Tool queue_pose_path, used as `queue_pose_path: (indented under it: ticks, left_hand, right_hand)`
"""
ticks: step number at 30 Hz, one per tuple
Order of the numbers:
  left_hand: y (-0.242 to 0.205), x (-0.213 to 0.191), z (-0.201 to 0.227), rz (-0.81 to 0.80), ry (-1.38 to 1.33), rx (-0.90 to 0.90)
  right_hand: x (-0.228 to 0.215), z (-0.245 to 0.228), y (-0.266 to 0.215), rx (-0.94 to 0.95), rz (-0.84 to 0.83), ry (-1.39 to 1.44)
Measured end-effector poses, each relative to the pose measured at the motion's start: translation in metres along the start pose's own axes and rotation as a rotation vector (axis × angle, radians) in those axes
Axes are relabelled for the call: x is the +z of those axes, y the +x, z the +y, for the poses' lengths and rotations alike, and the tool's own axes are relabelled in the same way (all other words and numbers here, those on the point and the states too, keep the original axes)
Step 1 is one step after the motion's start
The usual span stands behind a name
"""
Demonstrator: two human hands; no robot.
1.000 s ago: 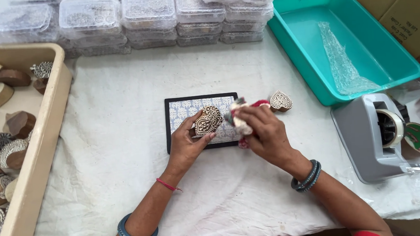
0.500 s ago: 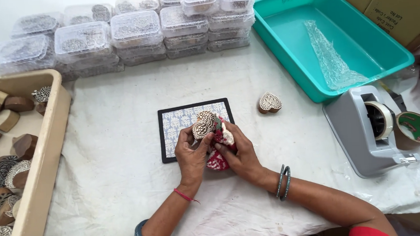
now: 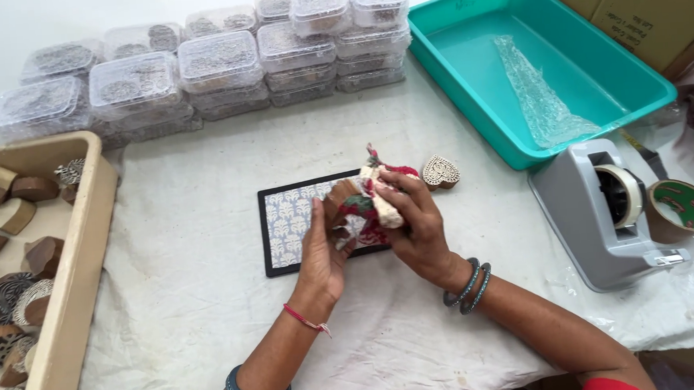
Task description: The person wraps a small rectangular object in bubble wrap and secures it with tape. They then pick up wooden decorative items from a tray, wipe them with a cloth, and place them into clear plastic containers.
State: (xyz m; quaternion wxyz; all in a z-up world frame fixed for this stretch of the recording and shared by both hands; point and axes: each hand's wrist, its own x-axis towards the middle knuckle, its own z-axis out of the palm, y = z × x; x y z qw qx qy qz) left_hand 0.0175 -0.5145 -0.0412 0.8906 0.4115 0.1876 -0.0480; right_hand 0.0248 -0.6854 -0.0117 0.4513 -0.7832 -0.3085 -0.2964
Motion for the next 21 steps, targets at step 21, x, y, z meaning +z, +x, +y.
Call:
queue_pose_path:
  ticks: [21]
  left_hand:
    - [-0.002,0.009,0.013,-0.103,0.133,0.205]
  right_hand:
    - [-0.028,0.015,0.022,0.177,0.077,0.14]
